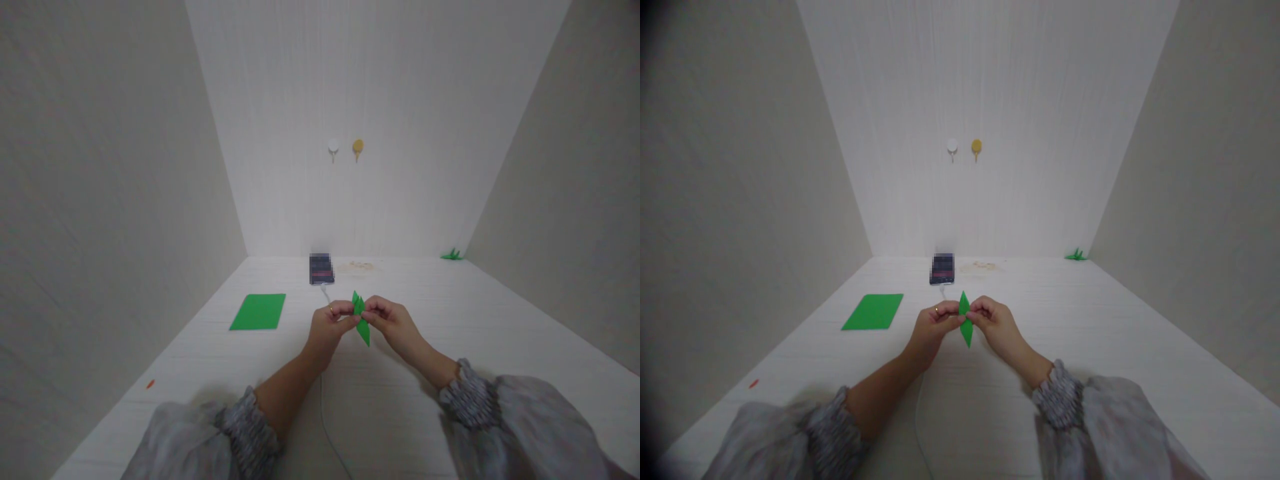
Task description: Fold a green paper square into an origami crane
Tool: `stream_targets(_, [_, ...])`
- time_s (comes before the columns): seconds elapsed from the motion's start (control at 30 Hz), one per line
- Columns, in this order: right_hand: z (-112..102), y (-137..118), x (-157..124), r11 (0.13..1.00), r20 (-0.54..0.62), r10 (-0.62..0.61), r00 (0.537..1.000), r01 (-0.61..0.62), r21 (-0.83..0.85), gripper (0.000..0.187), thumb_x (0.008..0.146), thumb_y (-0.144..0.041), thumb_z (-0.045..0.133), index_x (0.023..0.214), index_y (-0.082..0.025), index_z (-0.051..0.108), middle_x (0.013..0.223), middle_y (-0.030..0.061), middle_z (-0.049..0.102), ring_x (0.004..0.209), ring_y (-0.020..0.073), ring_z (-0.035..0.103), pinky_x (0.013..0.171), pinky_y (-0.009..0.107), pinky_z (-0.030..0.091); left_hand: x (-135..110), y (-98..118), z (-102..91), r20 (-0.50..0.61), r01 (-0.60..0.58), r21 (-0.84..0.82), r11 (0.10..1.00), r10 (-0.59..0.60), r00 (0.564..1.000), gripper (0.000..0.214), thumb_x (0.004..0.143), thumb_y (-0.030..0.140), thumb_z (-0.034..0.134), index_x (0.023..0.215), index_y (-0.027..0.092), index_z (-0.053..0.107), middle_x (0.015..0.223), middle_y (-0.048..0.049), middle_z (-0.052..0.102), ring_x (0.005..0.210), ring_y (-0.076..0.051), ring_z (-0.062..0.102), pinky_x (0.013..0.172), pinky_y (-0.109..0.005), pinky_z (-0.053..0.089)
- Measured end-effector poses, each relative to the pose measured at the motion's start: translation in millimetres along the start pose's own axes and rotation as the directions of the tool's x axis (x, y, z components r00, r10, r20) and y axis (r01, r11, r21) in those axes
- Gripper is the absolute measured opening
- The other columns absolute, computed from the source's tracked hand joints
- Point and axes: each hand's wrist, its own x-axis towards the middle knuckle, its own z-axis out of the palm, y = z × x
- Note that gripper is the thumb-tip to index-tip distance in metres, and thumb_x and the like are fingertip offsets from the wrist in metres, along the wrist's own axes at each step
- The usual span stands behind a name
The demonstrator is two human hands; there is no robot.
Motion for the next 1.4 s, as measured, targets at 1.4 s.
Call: stream_targets(1.4, [5,-6,-6,0.963,0.010,0.042,0.999,-0.044,0.265,0.012,0.067,-0.025,0.064,0.074,-0.017,0.061,0.059,-0.0016,0.058,0.053,0.0101,0.050,0.056,0.025,0.039,-2,16,8.2,-0.125,0.082,-0.024,0.996,-0.084,0.989,0.017,0.060,0.029,0.067,0.065,0.014,0.062,0.061,-0.0009,0.063,0.059,-0.012,0.057,0.065,-0.027,0.048])
